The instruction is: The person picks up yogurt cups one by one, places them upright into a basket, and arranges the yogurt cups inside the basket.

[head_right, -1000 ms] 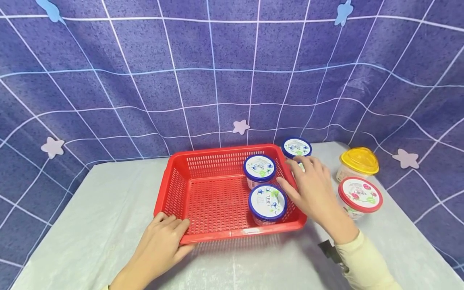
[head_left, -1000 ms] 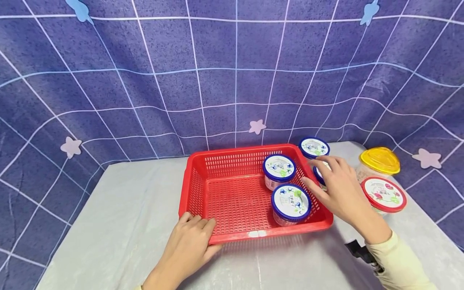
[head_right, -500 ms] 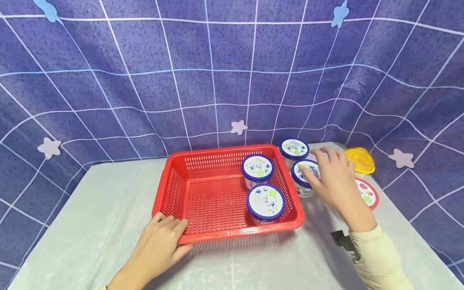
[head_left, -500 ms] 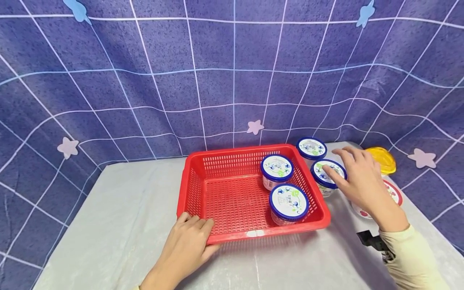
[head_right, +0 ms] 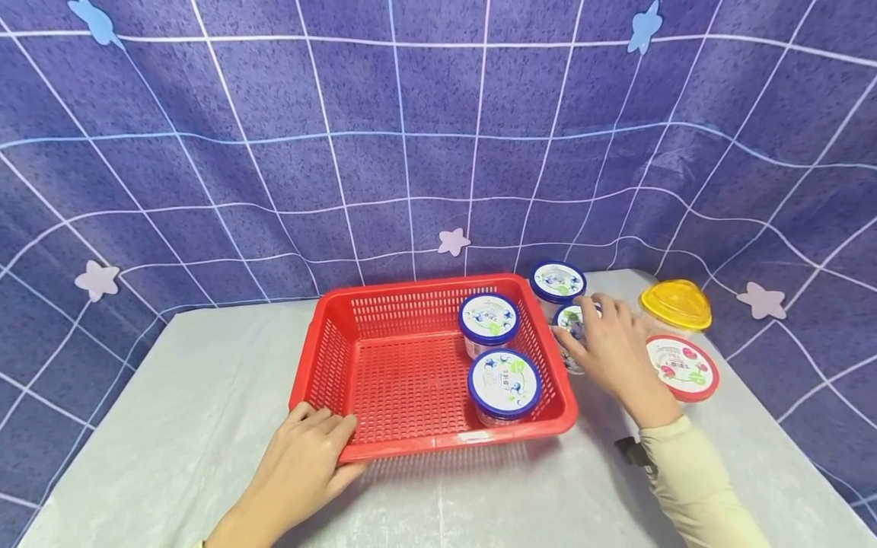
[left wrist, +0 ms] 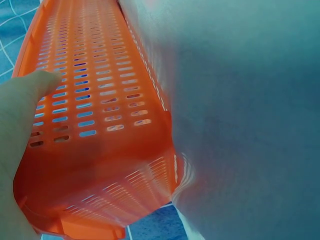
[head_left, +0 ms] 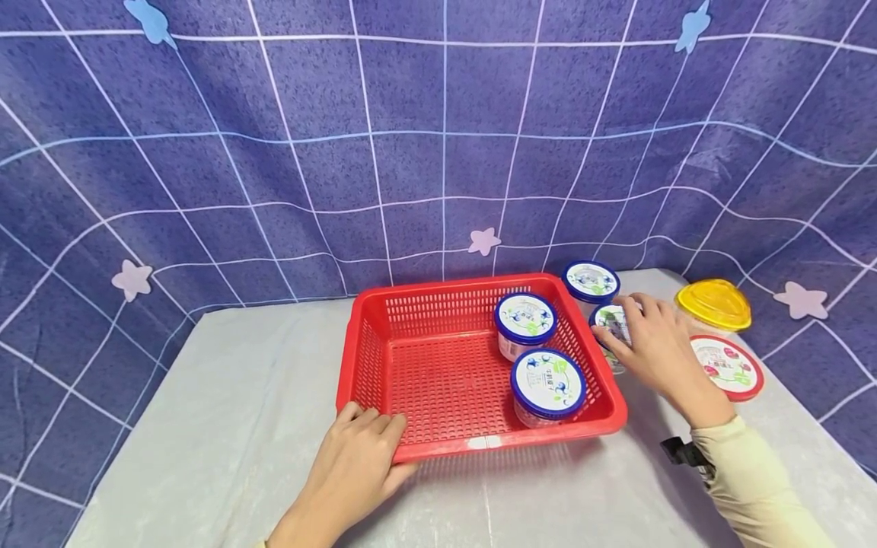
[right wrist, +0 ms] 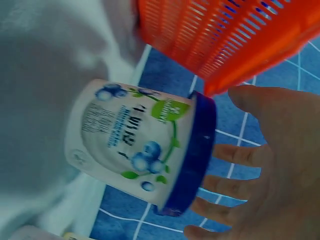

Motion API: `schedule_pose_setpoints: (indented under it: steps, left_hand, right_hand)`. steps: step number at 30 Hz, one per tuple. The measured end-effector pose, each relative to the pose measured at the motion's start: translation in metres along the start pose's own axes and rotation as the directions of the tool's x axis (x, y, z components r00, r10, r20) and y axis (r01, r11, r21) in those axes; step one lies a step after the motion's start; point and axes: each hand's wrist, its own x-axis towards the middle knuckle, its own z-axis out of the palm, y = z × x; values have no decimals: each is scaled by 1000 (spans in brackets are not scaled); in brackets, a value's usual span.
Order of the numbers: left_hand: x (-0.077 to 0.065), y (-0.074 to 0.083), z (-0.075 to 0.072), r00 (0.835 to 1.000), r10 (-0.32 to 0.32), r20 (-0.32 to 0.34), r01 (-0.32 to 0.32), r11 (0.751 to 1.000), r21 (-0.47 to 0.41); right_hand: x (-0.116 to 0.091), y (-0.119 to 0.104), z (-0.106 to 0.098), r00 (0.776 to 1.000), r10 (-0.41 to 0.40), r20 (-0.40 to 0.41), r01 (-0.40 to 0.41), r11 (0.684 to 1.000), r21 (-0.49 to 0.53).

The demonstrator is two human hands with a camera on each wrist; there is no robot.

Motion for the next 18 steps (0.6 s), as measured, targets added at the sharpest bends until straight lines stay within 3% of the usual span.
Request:
schedule_pose_setpoints:
  steps: [18]
  left_hand:
    - [0, 0, 0, 1000, 6, -8, -6, 1000, -6]
  right_hand:
    - [-3, 5, 24, 999, 26, 39, -26, 1000, -9]
